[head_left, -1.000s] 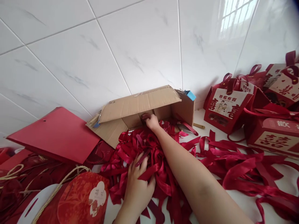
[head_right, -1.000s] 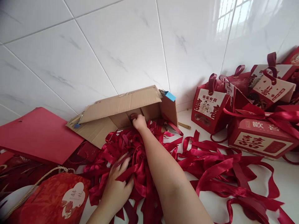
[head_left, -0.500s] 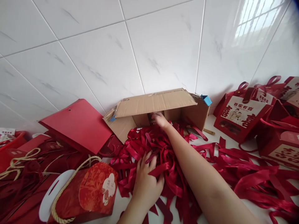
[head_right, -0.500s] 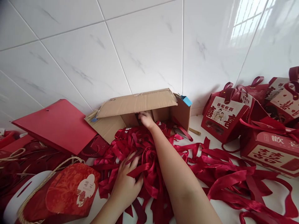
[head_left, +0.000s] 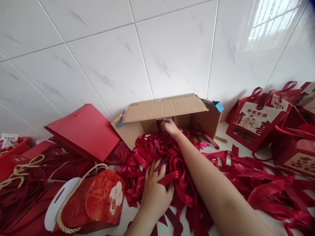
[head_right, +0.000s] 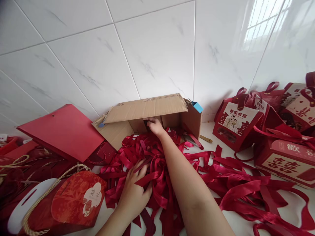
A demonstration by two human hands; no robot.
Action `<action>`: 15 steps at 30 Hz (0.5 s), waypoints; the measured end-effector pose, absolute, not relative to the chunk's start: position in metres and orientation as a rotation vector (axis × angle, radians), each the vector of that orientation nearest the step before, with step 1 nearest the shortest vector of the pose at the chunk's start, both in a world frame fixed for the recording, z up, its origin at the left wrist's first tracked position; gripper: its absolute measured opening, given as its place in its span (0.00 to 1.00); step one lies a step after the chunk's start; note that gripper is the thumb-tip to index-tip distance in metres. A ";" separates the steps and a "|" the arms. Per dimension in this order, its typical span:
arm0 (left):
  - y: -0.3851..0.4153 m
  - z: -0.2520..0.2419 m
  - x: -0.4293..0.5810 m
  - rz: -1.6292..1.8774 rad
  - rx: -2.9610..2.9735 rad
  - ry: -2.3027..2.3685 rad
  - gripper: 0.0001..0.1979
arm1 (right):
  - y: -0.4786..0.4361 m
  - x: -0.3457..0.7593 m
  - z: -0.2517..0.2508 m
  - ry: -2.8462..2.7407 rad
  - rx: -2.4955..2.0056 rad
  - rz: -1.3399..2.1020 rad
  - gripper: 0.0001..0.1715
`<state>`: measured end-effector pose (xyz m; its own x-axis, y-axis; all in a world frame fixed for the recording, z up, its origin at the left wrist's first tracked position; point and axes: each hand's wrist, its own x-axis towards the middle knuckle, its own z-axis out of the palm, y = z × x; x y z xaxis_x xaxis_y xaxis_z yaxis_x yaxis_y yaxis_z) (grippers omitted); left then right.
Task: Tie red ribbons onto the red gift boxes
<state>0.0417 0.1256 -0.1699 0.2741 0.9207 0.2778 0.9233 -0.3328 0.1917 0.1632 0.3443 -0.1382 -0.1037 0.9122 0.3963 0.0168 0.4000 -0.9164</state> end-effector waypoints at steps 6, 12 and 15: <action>0.126 -0.172 0.041 -0.566 -2.499 -1.762 0.24 | 0.340 0.173 -0.149 -1.824 -1.212 0.706 0.15; 0.127 -0.172 0.042 -0.568 -2.494 -1.750 0.23 | 0.328 0.167 -0.152 -2.059 -1.506 0.467 0.17; 0.127 -0.172 0.042 -0.595 -2.502 -1.739 0.22 | 0.328 0.166 -0.151 -2.106 -1.583 0.405 0.17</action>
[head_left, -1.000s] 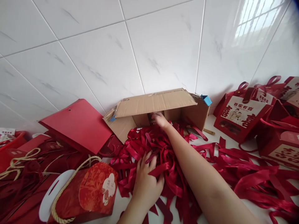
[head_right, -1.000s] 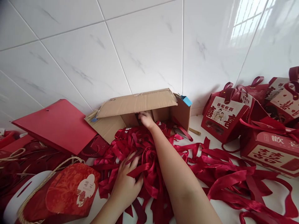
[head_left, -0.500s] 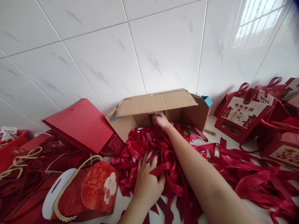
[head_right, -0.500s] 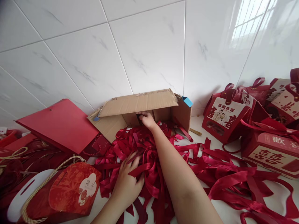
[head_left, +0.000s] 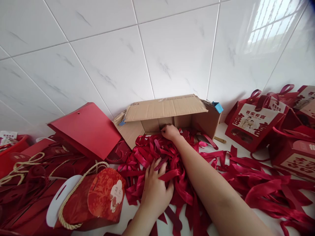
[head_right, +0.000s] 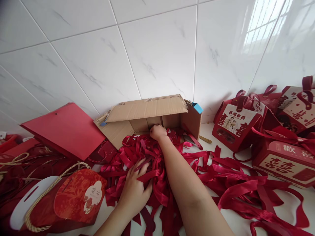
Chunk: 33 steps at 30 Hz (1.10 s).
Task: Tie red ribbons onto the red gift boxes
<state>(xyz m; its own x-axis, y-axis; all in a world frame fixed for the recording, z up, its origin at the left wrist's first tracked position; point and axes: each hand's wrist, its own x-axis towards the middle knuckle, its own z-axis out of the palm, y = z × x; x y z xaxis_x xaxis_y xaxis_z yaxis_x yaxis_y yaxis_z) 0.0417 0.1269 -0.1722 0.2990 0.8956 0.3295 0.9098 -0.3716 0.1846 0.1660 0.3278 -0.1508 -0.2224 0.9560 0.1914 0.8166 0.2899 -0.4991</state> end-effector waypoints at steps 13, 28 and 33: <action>0.126 -0.170 0.043 -0.608 -2.508 -1.810 0.25 | 0.324 0.159 -0.151 -2.080 -1.724 0.246 0.16; 0.124 -0.169 0.044 -0.612 -2.504 -1.827 0.24 | 0.330 0.157 -0.155 -1.970 -1.834 0.269 0.17; 0.126 -0.170 0.042 -0.604 -2.511 -1.825 0.24 | 0.328 0.163 -0.140 -1.941 -1.805 0.279 0.16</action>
<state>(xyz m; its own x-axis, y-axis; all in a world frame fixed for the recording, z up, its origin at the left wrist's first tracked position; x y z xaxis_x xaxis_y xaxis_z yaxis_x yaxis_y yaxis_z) 0.0424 0.1258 -0.1697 0.2609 0.9204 0.2911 0.9125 -0.3336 0.2370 0.1626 0.3278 -0.1405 -0.0222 0.9794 0.2006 0.8834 0.1132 -0.4548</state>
